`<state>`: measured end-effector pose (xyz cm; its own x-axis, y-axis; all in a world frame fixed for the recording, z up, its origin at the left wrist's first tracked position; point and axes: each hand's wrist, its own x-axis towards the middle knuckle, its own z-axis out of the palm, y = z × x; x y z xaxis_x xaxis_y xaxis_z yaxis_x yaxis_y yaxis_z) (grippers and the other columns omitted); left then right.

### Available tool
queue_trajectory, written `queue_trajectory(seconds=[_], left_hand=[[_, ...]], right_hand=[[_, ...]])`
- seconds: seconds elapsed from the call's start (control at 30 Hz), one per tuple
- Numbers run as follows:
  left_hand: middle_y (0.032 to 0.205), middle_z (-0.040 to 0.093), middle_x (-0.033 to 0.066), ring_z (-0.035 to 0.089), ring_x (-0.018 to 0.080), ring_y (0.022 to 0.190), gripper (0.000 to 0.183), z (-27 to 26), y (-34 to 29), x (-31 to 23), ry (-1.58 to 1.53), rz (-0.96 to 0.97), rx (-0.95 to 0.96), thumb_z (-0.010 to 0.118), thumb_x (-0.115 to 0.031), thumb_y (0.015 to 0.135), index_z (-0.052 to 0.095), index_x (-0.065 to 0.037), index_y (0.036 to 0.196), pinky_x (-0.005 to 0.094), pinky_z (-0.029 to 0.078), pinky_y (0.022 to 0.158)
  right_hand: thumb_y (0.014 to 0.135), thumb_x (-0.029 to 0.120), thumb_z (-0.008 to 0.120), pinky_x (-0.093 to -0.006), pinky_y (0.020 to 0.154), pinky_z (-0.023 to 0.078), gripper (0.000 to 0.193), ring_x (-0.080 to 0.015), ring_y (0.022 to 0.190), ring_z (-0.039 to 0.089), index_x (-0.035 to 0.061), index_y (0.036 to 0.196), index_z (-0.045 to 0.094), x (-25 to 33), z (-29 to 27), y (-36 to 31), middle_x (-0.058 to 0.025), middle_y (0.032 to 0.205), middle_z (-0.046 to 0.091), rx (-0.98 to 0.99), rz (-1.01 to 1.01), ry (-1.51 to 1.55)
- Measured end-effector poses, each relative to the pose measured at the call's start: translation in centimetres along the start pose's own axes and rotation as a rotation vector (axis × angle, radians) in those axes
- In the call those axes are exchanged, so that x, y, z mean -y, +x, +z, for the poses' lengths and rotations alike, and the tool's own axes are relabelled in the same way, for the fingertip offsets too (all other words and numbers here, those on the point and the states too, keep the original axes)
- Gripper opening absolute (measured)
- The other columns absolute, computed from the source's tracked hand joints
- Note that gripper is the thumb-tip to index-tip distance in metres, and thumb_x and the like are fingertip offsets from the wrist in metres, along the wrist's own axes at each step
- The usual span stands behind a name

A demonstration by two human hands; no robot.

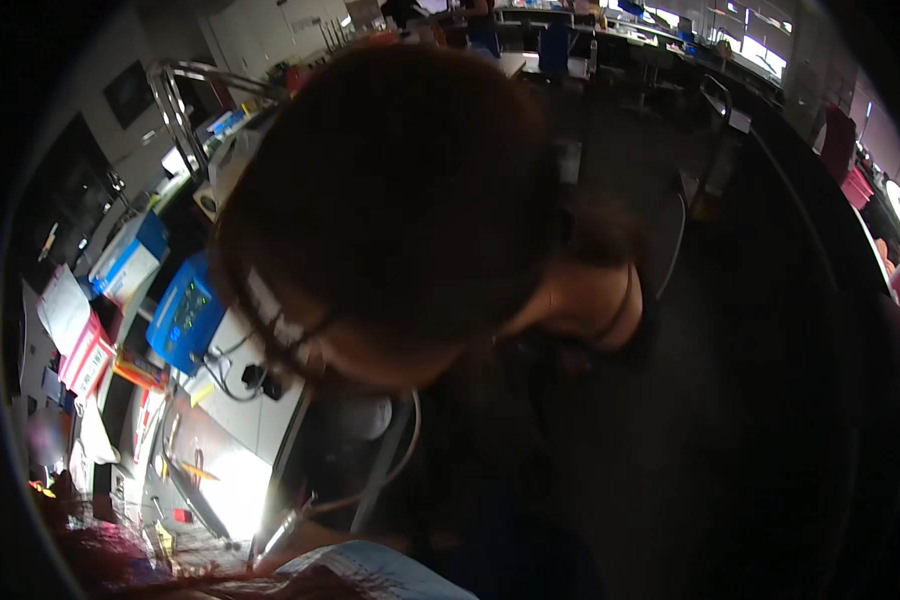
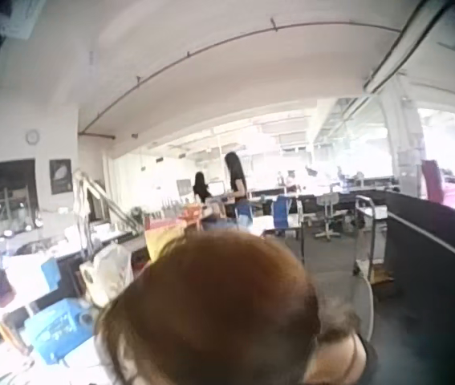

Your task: Grinding and shaping a dental prosthesis using a hand-held rotary tool at a lab bench.

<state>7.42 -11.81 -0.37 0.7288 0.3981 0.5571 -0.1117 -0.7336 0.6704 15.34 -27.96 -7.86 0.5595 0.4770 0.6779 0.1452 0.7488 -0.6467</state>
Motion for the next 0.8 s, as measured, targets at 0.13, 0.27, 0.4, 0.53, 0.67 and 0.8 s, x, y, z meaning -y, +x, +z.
queue_trajectory(seconds=[0.13, 0.27, 0.4, 0.53, 0.67, 0.8], left_hand=[[0.095, 0.057, 0.0108, 0.060, 0.0197, 0.087, 0.018, 1.9, 1.1, -1.8, -0.019, -0.099, -0.042, 0.055, -0.005, 0.089, 0.055, 0.003, 0.106, 0.0309, 0.052, 0.077], [0.094, 0.057, 0.0105, 0.060, 0.0196, 0.087, 0.018, 2.7, 2.1, -2.4, -0.011, -0.166, -0.092, 0.055, -0.005, 0.089, 0.055, 0.003, 0.106, 0.0308, 0.052, 0.077], [0.094, 0.057, 0.0103, 0.060, 0.0194, 0.086, 0.018, 2.9, 3.2, -2.8, 0.002, -0.209, -0.123, 0.055, -0.004, 0.089, 0.055, 0.003, 0.106, 0.0307, 0.052, 0.077], [0.094, 0.057, 0.0100, 0.060, 0.0193, 0.086, 0.018, 2.6, 3.6, -3.1, 0.002, -0.230, -0.140, 0.055, -0.004, 0.089, 0.055, 0.003, 0.106, 0.0307, 0.052, 0.077], [0.094, 0.057, 0.0097, 0.060, 0.0191, 0.086, 0.018, 2.1, 3.9, -3.7, 0.009, -0.232, -0.159, 0.056, -0.004, 0.089, 0.055, 0.003, 0.106, 0.0306, 0.052, 0.077], [0.094, 0.058, 0.0095, 0.060, 0.0189, 0.085, 0.018, 2.4, 4.2, -4.2, -0.006, -0.238, -0.157, 0.056, -0.004, 0.089, 0.055, 0.002, 0.106, 0.0305, 0.052, 0.076]], right_hand=[[0.080, 0.012, 0.074, -0.0284, 0.068, 0.050, 0.019, -0.0160, 0.079, 0.066, 0.0019, 0.085, 0.058, 0.8, -1.6, -0.1, -0.0101, 0.084, 0.069, 0.050, -0.018, 0.041], [0.080, 0.012, 0.074, -0.0285, 0.068, 0.050, 0.019, -0.0160, 0.079, 0.066, 0.0017, 0.085, 0.058, 1.7, -3.1, 0.4, -0.0101, 0.084, 0.068, 0.074, -0.028, 0.090], [0.080, 0.012, 0.074, -0.0285, 0.068, 0.050, 0.019, -0.0160, 0.078, 0.065, 0.0016, 0.085, 0.058, 2.3, -4.1, 0.7, -0.0101, 0.084, 0.068, 0.088, -0.044, 0.111], [0.081, 0.013, 0.073, -0.0286, 0.068, 0.050, 0.020, -0.0160, 0.078, 0.065, 0.0015, 0.085, 0.058, 2.8, -4.4, 0.2, -0.0101, 0.083, 0.068, 0.093, -0.057, 0.126], [0.081, 0.013, 0.073, -0.0286, 0.068, 0.050, 0.020, -0.0160, 0.078, 0.065, 0.0014, 0.085, 0.058, 3.3, -4.3, -0.2, -0.0102, 0.083, 0.068, 0.090, -0.080, 0.149], [0.081, 0.013, 0.073, -0.0286, 0.068, 0.049, 0.020, -0.0160, 0.078, 0.065, 0.0013, 0.086, 0.058, 4.2, -4.4, -0.7, -0.0102, 0.083, 0.068, 0.063, -0.099, 0.147]])
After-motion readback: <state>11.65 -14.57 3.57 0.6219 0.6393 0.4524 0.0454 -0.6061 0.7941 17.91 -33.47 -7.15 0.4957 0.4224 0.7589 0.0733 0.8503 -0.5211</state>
